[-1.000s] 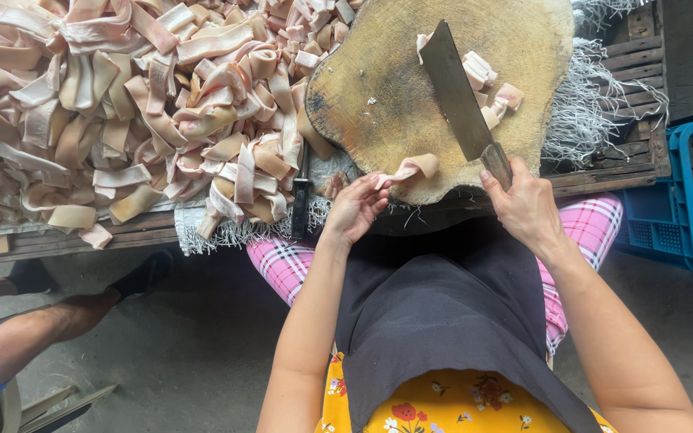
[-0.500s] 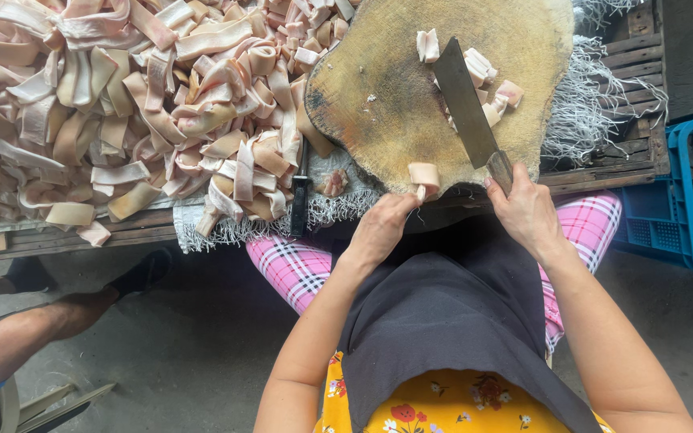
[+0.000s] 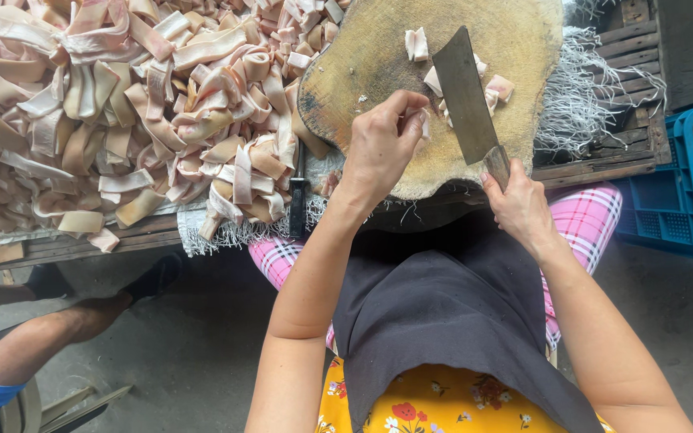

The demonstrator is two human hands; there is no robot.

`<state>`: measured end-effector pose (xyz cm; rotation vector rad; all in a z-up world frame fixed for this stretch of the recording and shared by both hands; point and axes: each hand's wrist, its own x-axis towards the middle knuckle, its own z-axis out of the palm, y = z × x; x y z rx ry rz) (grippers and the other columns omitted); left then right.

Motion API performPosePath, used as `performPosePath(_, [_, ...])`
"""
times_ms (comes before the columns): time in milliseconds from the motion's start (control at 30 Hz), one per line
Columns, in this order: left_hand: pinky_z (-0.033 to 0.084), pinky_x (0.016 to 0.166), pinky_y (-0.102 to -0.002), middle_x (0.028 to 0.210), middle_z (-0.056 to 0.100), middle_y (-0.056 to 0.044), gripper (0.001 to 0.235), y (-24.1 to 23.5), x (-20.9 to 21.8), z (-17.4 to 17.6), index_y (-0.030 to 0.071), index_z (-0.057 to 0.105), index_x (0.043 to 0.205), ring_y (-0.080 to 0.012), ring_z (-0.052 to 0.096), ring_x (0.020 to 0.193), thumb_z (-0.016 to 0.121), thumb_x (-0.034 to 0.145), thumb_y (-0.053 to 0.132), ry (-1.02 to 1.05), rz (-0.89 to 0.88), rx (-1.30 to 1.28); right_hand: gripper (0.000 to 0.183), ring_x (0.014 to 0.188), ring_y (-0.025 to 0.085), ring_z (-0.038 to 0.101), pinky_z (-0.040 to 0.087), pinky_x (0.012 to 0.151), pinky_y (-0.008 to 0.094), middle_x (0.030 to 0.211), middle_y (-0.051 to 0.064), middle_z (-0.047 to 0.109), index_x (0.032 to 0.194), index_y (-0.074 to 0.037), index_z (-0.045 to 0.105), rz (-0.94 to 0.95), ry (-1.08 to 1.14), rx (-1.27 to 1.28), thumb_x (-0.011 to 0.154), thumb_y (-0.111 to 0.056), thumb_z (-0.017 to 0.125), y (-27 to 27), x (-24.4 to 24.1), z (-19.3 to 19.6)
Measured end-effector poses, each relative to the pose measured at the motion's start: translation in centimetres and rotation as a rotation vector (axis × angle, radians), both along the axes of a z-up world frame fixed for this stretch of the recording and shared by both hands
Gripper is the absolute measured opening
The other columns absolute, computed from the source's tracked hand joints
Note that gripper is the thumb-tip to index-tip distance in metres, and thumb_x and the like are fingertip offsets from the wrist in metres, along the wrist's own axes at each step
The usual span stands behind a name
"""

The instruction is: The person sits cross-legged and uses a large cleaver to chop strips of pale meat into small cubes on a wooden cutting board. They repeatedly pick up strips from a large pile on the left, cut them into pieces, and push the diced meat to the side of the board.

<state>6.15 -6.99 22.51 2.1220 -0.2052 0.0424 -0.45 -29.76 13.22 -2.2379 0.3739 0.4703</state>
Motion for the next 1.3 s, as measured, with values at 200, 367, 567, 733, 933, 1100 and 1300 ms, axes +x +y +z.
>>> performPosePath(200, [0.063,0.081,-0.031,0.114,0.072,-0.016,0.029,2.5,-0.6,-5.5,-0.002,0.064,0.124,-0.0205,0.076,0.098,0.066,0.098,0.008,0.237,0.075,-0.441,0.045,0.052,0.031,0.07,0.055,0.051,0.043,0.067,0.022,0.068,0.12,0.004,0.052,0.0,-0.017,0.033,0.102,-0.036,0.062,-0.4,0.1,0.0])
performPosePath(367, [0.066,0.077,-0.031,0.112,0.071,-0.017,0.034,6.4,-3.1,-15.1,-0.006,0.059,0.126,-0.0218,0.076,0.092,0.065,0.096,0.006,0.455,0.25,-0.509,0.045,0.053,0.031,0.069,0.056,0.051,0.044,0.066,0.021,0.068,0.12,0.005,0.052,0.007,0.029,0.016,0.102,-0.036,0.061,-0.3,0.4,0.5])
performPosePath(567, [0.062,0.068,-0.029,0.096,0.076,-0.012,0.027,8.6,-5.6,-17.9,-0.001,0.07,0.118,-0.0164,0.074,0.08,0.068,0.093,0.011,0.484,0.269,-0.241,0.039,0.058,0.028,0.07,0.055,0.056,0.043,0.066,0.019,0.067,0.119,0.002,0.06,0.122,-0.218,-0.06,0.104,-0.034,0.063,0.1,0.4,2.3])
performPosePath(733, [0.056,0.075,-0.032,0.089,0.077,-0.007,0.024,8.5,-5.9,-17.3,0.003,0.074,0.111,-0.0156,0.071,0.076,0.073,0.091,0.017,0.325,0.228,-0.006,0.038,0.061,0.031,0.071,0.056,0.057,0.044,0.071,0.019,0.068,0.116,0.003,0.055,0.131,-0.422,-0.002,0.109,-0.034,0.06,0.7,0.2,4.9])
performPosePath(933, [0.054,0.084,-0.034,0.083,0.077,-0.008,0.023,8.5,-6.3,-17.4,0.005,0.076,0.107,-0.0181,0.07,0.076,0.073,0.091,0.02,0.288,0.235,0.021,0.039,0.069,0.042,0.07,0.057,0.061,0.05,0.078,0.027,0.069,0.116,0.005,0.049,0.27,-0.302,-0.095,0.108,-0.033,0.058,2.6,-0.1,0.9])
performPosePath(1100, [0.054,0.082,-0.033,0.08,0.076,-0.008,0.022,8.4,-6.2,-17.5,0.006,0.077,0.107,-0.0176,0.07,0.075,0.073,0.091,0.021,0.357,0.259,0.012,0.042,0.067,0.043,0.075,0.061,0.059,0.051,0.075,0.027,0.07,0.118,0.0,0.054,0.13,0.219,-0.074,0.101,-0.039,0.055,0.7,1.4,2.2])
performPosePath(1300, [0.055,0.076,-0.032,0.084,0.076,-0.008,0.024,6.6,-5.3,-17.4,0.006,0.076,0.111,-0.0164,0.069,0.077,0.07,0.093,0.021,0.344,0.261,-0.072,0.039,0.065,0.03,0.073,0.056,0.06,0.043,0.075,0.02,0.07,0.121,0.001,0.06,0.16,-0.365,-0.101,0.108,-0.035,0.061,0.7,1.9,7.3])
